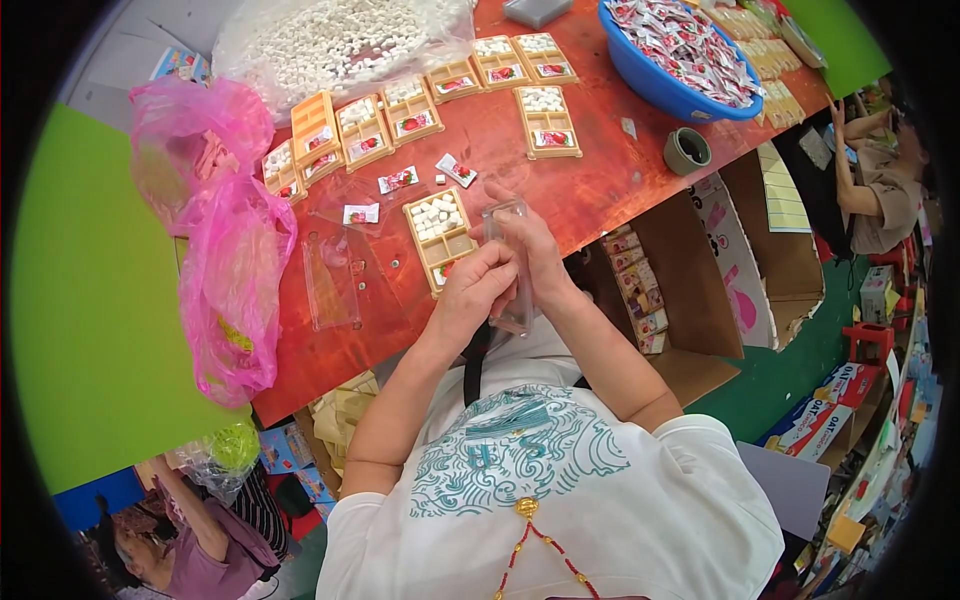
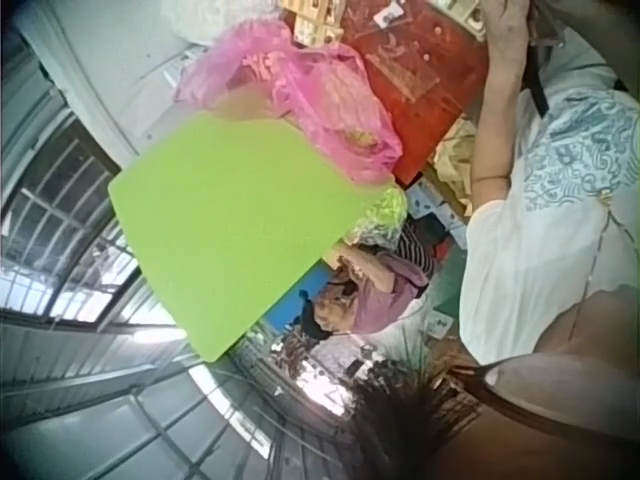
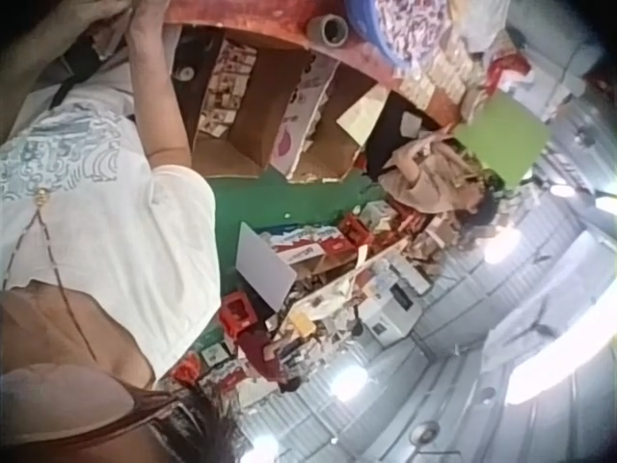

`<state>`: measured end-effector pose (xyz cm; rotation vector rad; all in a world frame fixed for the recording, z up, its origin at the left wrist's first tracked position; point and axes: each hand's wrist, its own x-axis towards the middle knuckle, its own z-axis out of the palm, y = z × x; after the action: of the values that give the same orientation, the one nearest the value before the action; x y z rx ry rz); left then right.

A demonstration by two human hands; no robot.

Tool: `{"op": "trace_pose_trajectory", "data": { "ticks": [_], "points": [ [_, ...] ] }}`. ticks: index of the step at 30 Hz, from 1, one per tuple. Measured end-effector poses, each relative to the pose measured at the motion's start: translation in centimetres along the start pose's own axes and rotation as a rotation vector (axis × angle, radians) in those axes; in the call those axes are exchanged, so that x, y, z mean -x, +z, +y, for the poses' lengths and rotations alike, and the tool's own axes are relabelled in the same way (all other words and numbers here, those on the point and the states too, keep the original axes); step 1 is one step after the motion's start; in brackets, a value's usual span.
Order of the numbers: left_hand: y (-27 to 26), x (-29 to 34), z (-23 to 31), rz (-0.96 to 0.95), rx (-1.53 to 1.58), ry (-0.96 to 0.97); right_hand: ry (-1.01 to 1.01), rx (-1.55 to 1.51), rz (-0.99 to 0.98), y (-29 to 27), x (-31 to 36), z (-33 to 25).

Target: Packaging small square objects into plastic sleeves and attaching them to decorative cards.

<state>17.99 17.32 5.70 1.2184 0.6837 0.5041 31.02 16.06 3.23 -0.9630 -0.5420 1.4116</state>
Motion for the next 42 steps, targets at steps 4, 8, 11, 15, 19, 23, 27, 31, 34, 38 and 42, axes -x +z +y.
{"op": "trace_pose_trajectory", "data": {
  "ticks": [4,8,11,15,19,23,27,31,34,38,42],
  "points": [
    [-0.1,0.0,-0.1,0.009,-0.001,-0.002,0.015,-0.012,-0.001,-0.1,0.0,0.3],
    [-0.3,-0.1,-0.4,0.034,0.011,0.010,0.046,-0.058,-0.006,-0.1,0.0,0.4],
    [-0.5,0.0,-0.6,0.074,0.085,-0.007,0.013,-0.099,-0.007,0.5,0.2,0.4],
    [-0.9,0.0,-0.9,0.096,0.154,0.008,0.027,-0.105,-0.098,-0.1,0.2,0.1],
    [-1.0,-0.2,-0.9,0.072,0.288,0.016,0.013,-0.084,-0.080,-0.7,0.0,0.3],
    [-0.9,-0.1,-0.9,0.081,0.387,-0.011,0.022,-0.042,-0.111,-1.0,0.0,-0.2],
    [-0.9,-0.2,-1.1,0.107,0.407,0.021,0.028,-0.043,-0.111,-0.9,0.1,-0.4],
    [-1.0,0.0,-1.1,0.122,0.419,0.031,0.002,-0.071,-0.120,-1.4,0.1,-0.1],
    [-1.0,0.0,-0.8,0.146,0.414,0.043,0.004,-0.074,-0.148,-1.7,0.0,-0.2],
    [-1.0,0.1,-0.8,0.147,0.359,0.062,-0.008,-0.120,-0.148,-1.5,0.1,-0.5],
    [-0.9,0.3,-1.1,0.130,0.330,0.094,-0.008,-0.133,-0.165,-1.3,0.3,-0.8]
  ]
}}
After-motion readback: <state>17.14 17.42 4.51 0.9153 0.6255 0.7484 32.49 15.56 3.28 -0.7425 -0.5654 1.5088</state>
